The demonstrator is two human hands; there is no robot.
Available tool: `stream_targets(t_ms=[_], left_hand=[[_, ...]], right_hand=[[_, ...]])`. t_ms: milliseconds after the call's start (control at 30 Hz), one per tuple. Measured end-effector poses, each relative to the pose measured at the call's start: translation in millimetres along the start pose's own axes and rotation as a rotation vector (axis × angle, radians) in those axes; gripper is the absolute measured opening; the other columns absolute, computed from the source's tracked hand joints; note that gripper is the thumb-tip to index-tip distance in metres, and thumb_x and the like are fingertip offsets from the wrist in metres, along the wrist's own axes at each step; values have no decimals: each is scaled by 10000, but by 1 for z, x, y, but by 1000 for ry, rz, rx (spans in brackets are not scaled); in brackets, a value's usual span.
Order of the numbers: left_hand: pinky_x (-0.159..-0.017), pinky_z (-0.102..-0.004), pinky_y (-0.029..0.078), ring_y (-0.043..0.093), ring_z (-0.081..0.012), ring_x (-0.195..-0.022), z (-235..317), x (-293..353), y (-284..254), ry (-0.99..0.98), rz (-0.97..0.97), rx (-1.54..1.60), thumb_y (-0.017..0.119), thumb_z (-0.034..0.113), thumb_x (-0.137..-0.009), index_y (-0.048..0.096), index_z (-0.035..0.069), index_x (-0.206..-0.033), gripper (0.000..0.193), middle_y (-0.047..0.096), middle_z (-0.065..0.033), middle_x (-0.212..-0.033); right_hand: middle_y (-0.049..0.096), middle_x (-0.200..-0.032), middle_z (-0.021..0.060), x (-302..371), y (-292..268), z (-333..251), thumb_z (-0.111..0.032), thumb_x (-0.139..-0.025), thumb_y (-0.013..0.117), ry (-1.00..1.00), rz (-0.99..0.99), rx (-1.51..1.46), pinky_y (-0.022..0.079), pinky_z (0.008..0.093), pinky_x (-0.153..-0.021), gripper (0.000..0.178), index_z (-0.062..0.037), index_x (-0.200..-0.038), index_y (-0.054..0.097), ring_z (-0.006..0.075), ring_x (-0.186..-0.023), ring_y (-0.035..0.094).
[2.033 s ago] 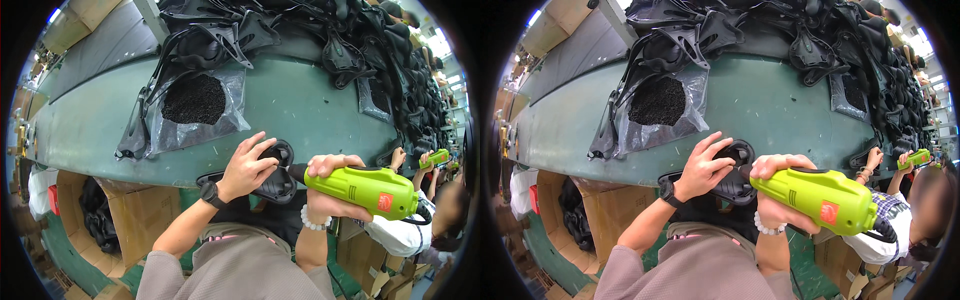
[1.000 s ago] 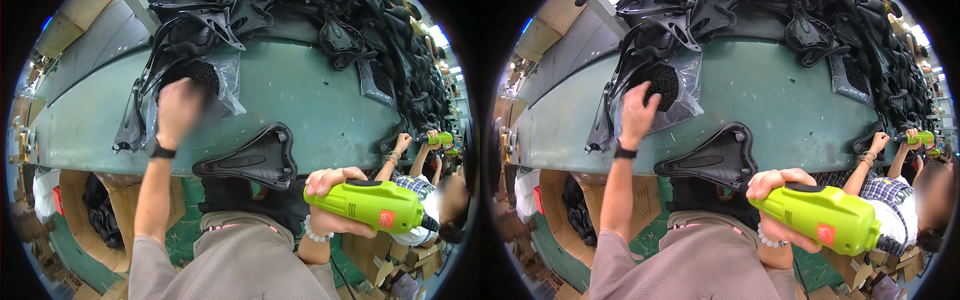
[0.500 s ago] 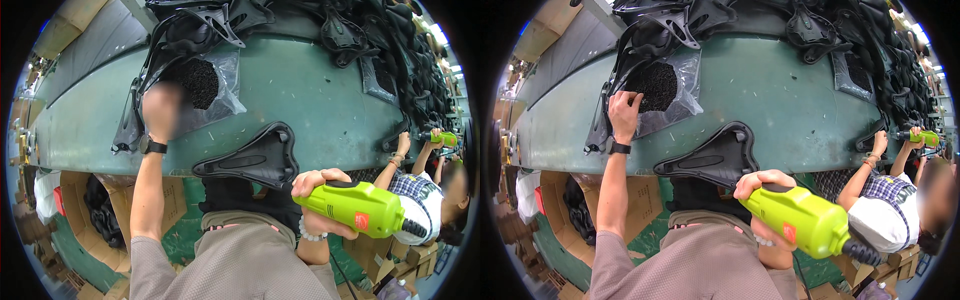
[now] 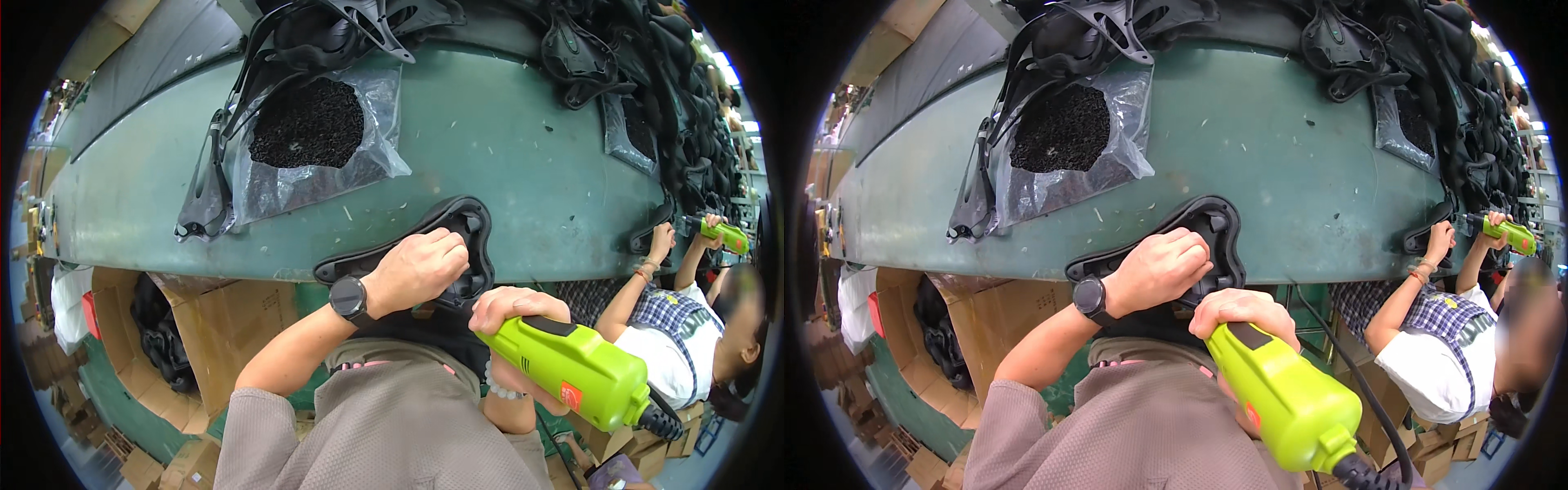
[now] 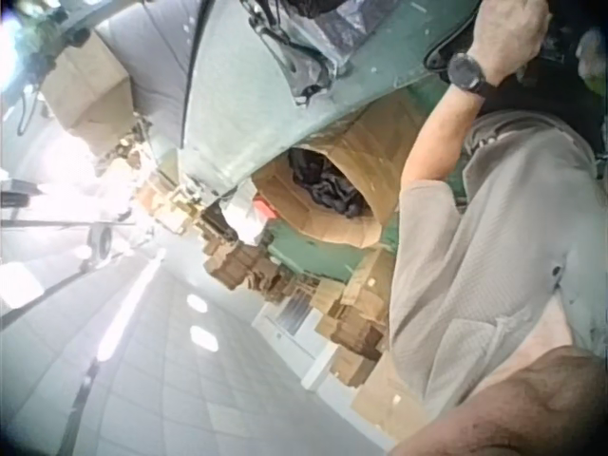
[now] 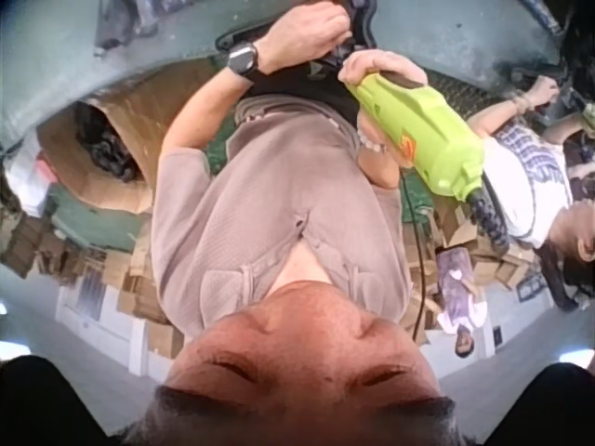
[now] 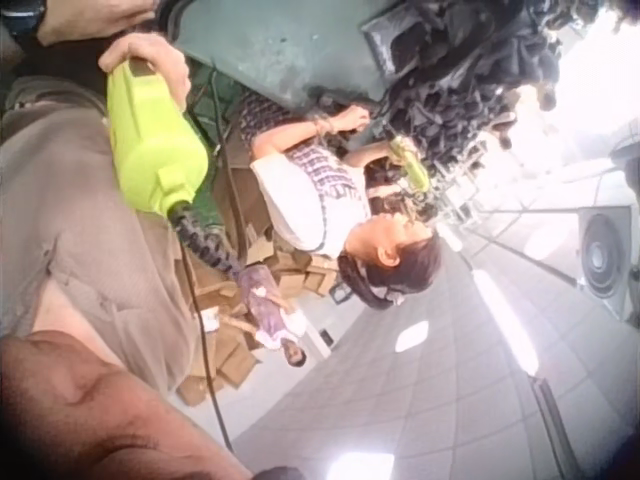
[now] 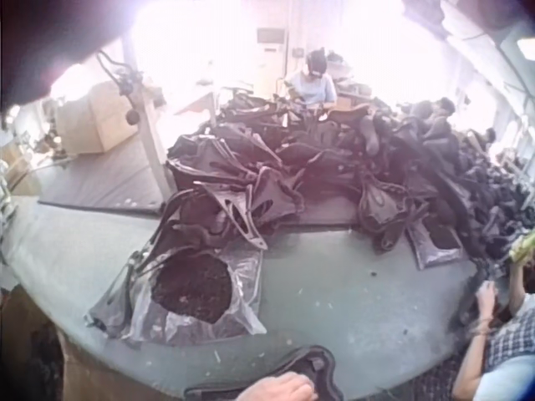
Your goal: Assembling bicycle seats by inserting components and securing them with an electric screwdriver.
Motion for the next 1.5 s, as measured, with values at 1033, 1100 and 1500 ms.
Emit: stream_targets(t_ms=[1033, 1100, 1500], left_hand=[[-684, -320, 514, 621, -219, -729, 18, 6, 2, -280, 159, 365, 730, 51, -818, 519, 19, -781, 217, 638, -98, -825], [-741, -292, 526, 633, -154, -788, 25, 14, 5, -646, 387, 1255, 718, 70, -877, 519, 30, -836, 207, 673, -104, -896], [-769, -274, 557, 674, -166, -874, 42, 13, 6, -983, 178, 2057, 651, 97, -942, 535, 52, -892, 134, 680, -99, -939]], right_hand=[[602, -823, 100, -20, -9, -25, -981, -636, 307, -279, 279, -145, 471, 372, -686, 1154, -29, -1255, 509, 228, -665, 568], [587, -809, 75, -18, -13, -34, -963, -686, 291, -319, 307, -69, 463, 363, -679, 1088, -60, -1250, 512, 206, -655, 563], [583, -826, 72, -17, -8, -37, -977, -672, 273, -357, 302, -29, 471, 389, -697, 1136, -70, -1332, 452, 209, -650, 565]])
Point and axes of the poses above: each hand's wrist, its own x-axis away from the middle knuckle, its own y-axis out of the palm, z = x × y, the point moved 1 cm from there along -x, towards the middle knuckle
